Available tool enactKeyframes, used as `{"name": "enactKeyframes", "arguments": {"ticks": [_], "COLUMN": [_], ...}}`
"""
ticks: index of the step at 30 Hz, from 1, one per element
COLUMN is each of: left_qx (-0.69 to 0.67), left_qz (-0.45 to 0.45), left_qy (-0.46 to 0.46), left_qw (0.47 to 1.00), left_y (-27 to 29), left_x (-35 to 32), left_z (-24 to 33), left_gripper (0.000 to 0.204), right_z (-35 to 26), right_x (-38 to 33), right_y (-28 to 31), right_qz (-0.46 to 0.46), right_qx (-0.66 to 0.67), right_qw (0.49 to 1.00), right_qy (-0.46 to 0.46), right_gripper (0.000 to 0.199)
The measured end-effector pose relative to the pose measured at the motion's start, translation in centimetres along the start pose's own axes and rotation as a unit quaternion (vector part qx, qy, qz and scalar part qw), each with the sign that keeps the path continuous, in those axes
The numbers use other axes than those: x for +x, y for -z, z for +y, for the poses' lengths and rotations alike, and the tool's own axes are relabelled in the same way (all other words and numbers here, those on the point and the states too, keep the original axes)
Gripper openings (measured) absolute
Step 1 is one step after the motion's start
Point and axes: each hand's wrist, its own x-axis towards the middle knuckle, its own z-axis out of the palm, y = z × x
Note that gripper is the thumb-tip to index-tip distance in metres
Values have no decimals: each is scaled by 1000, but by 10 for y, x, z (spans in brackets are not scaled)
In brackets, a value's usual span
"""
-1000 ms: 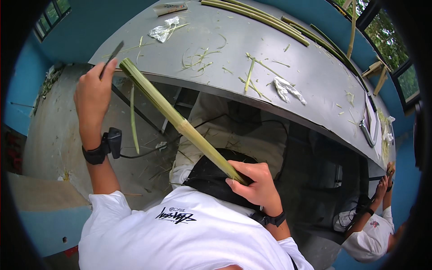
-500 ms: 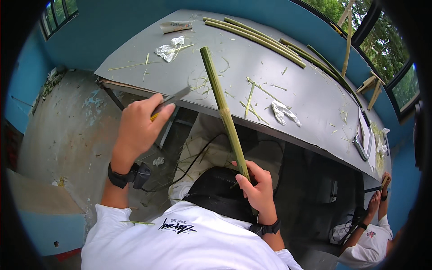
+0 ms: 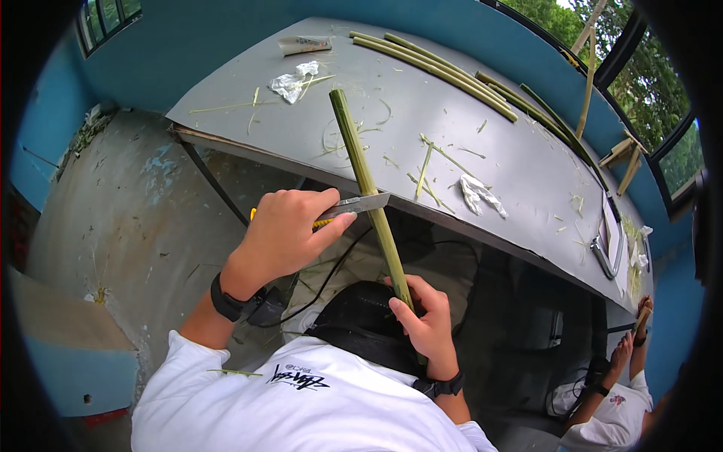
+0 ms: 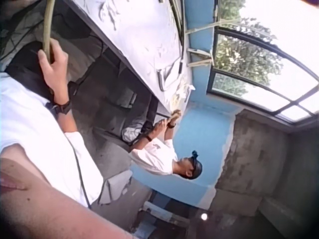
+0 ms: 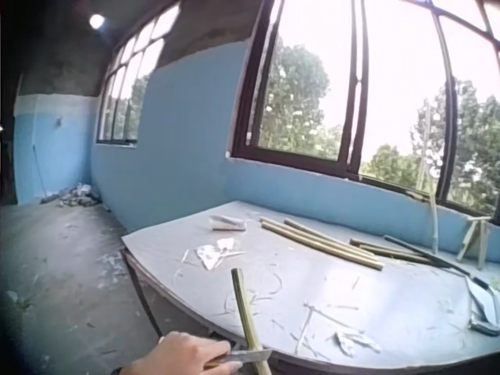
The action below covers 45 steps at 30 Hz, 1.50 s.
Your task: The person is using a utility knife to shave and process bamboo sticks on a table in a workshop.
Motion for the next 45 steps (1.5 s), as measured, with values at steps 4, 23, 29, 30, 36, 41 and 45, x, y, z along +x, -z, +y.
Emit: {"name": "enactKeyframes", "arguments": {"ticks": [4, 23, 29, 30, 36, 41, 45], "left_qx": [11, 239, 189, 165, 37, 4, 23], "left_qz": [-13, 232, 345, 322, 146, 23, -30], "left_qy": [9, 210, 204, 182, 38, -25, -25], "left_qw": [1000, 919, 897, 915, 988, 999, 999], "left_y": [6, 71, 94, 91, 48, 16, 6], "left_x": [-1, -1, -16, -16, -7, -2, -2], "left_z": [0, -66, -78, -74, -29, -13, -7], "left_gripper": [40, 44, 46, 45, 40, 35, 36], "right_z": [2, 11, 0, -1, 1, 3, 5], "right_x": [0, -5, -2, -1, -2, -3, -3], "right_y": [1, 0, 1, 0, 7, 5, 5], "right_qz": [12, -31, 1, 3, -15, -28, -23], "right_qx": [-32, -25, 18, 30, 52, 62, 33], "right_qw": [999, 990, 998, 999, 998, 997, 999], "right_qy": [21, 137, 55, 42, -16, -24, -15], "right_gripper": [34, 41, 37, 37, 34, 32, 30]}}
